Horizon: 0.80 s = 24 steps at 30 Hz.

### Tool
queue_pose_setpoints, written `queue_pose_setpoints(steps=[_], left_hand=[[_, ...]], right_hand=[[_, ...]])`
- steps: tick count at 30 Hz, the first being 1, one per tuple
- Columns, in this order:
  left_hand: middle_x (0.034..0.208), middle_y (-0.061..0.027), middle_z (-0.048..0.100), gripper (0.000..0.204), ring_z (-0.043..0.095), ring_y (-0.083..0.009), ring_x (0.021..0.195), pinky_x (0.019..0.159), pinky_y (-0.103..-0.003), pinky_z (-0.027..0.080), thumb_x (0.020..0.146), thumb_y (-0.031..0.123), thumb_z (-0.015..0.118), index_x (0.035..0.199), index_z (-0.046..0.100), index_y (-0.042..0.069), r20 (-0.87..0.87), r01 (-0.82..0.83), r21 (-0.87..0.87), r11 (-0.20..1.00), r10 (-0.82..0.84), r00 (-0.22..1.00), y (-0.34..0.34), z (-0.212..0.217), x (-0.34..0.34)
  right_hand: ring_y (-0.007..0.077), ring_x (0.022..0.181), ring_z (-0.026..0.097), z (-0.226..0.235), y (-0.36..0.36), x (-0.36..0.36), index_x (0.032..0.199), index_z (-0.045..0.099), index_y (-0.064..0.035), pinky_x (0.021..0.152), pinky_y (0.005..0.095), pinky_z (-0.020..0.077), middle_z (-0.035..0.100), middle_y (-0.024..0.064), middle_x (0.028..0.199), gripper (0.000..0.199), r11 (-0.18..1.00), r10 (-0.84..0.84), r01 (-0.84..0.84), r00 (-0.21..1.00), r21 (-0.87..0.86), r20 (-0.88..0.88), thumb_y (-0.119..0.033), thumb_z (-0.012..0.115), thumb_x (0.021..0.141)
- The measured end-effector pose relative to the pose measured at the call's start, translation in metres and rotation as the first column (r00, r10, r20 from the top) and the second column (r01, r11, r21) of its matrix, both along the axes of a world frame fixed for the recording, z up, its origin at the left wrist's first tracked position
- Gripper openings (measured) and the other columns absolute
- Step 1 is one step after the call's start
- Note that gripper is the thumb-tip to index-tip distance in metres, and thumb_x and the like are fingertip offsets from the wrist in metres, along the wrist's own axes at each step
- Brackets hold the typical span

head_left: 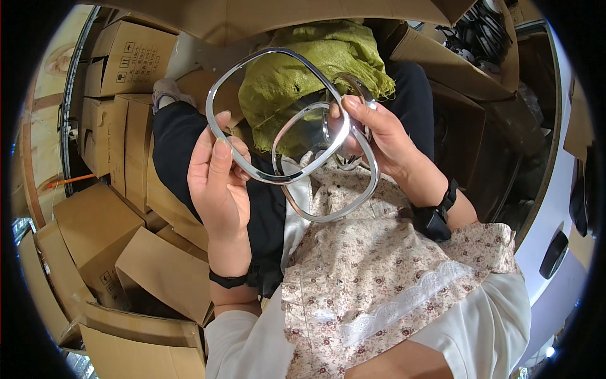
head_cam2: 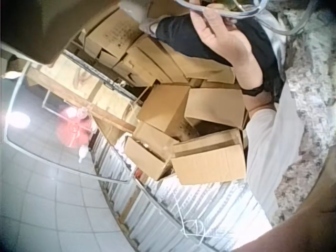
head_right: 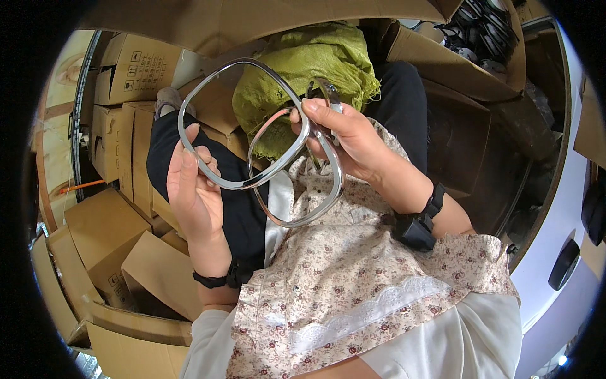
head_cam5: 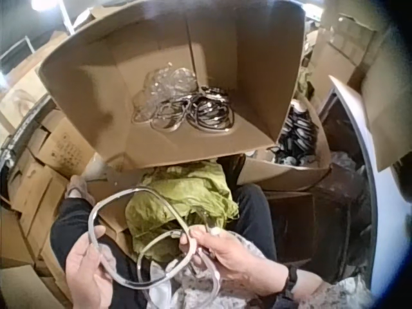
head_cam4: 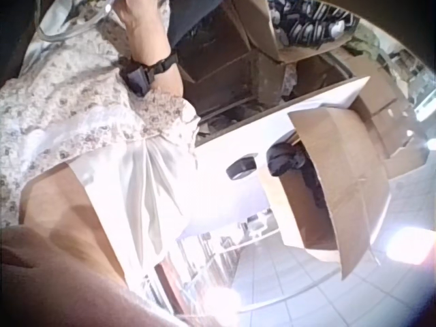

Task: Inspecting and sorting chrome rings from a bag and boxes.

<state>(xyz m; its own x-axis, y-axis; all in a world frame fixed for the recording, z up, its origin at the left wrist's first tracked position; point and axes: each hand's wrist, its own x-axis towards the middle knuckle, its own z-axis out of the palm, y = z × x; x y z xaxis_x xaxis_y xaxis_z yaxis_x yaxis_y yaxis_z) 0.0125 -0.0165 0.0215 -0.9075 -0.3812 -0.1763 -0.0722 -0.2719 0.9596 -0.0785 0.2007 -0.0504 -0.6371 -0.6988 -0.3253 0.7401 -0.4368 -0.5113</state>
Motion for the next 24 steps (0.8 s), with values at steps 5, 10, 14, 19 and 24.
queue_pose_setpoints(steps=[5, 10, 14, 19, 24], left_hand=[[0.079, -0.0011, 0.053, 0.043, 0.045, -0.0052, 0.065, 0.053, -0.015, 0.034, 0.094, 0.019, 0.056, 0.129, 0.048, -0.005, -0.004, -0.003, 0.010, 1.000, 0.003, 1.000, 0.0020, 0.0023, 0.0004], [0.081, -0.0025, 0.055, 0.043, 0.046, -0.0059, 0.065, 0.053, -0.016, 0.035, 0.094, 0.018, 0.057, 0.130, 0.048, -0.005, -0.035, 0.003, -0.040, 0.999, -0.004, 0.999, 0.0024, -0.0021, 0.0013], [0.083, -0.0031, 0.056, 0.044, 0.048, -0.0062, 0.067, 0.054, -0.017, 0.036, 0.094, 0.019, 0.059, 0.130, 0.048, -0.005, -0.060, 0.004, -0.056, 0.998, -0.008, 0.998, 0.0012, -0.0033, 0.0015], [0.085, -0.0028, 0.057, 0.046, 0.050, -0.0063, 0.070, 0.055, -0.017, 0.037, 0.093, 0.020, 0.060, 0.129, 0.048, -0.006, -0.048, -0.015, -0.109, 0.994, 0.009, 0.999, 0.0053, 0.0008, 0.0026], [0.088, -0.0015, 0.058, 0.045, 0.052, -0.0062, 0.073, 0.059, -0.018, 0.039, 0.094, 0.021, 0.060, 0.130, 0.049, -0.002, -0.028, -0.005, -0.184, 0.983, 0.000, 1.000, 0.0066, -0.0011, 0.0046]], right_hand=[[0.0025, 0.057, 0.057, 0.0010, 0.0004, 0.0006, 0.098, 0.064, -0.0068, 0.047, 0.0135, 0.0415, 0.062, 0.0004, 0.084, 0.026, 1.000, 0.007, -0.007, 1.000, 0.011, 0.002, -0.032, 0.058, 0.095], [0.0026, 0.060, 0.055, 0.0033, 0.0009, 0.0001, 0.100, 0.065, -0.0070, 0.052, 0.0139, 0.0430, 0.061, -0.0005, 0.085, 0.027, 0.999, -0.001, 0.001, 1.000, 0.054, -0.002, -0.033, 0.059, 0.094], [0.0029, 0.065, 0.053, 0.0081, -0.0015, -0.0005, 0.101, 0.065, -0.0064, 0.058, 0.0150, 0.0434, 0.058, -0.0011, 0.085, 0.029, 0.997, -0.011, 0.013, 0.999, 0.079, -0.035, -0.034, 0.058, 0.095], [0.0033, 0.067, 0.051, 0.0049, -0.0016, -0.0004, 0.102, 0.064, -0.0057, 0.061, 0.0163, 0.0422, 0.056, -0.0020, 0.084, 0.028, 0.999, -0.009, 0.013, 0.997, 0.046, -0.079, -0.032, 0.056, 0.096], [0.0052, 0.072, 0.048, 0.0064, -0.0004, 0.0003, 0.103, 0.064, -0.0057, 0.066, 0.0195, 0.0398, 0.056, -0.0026, 0.085, 0.027, 0.996, -0.027, 0.037, 0.993, 0.082, -0.112, -0.030, 0.055, 0.096]])
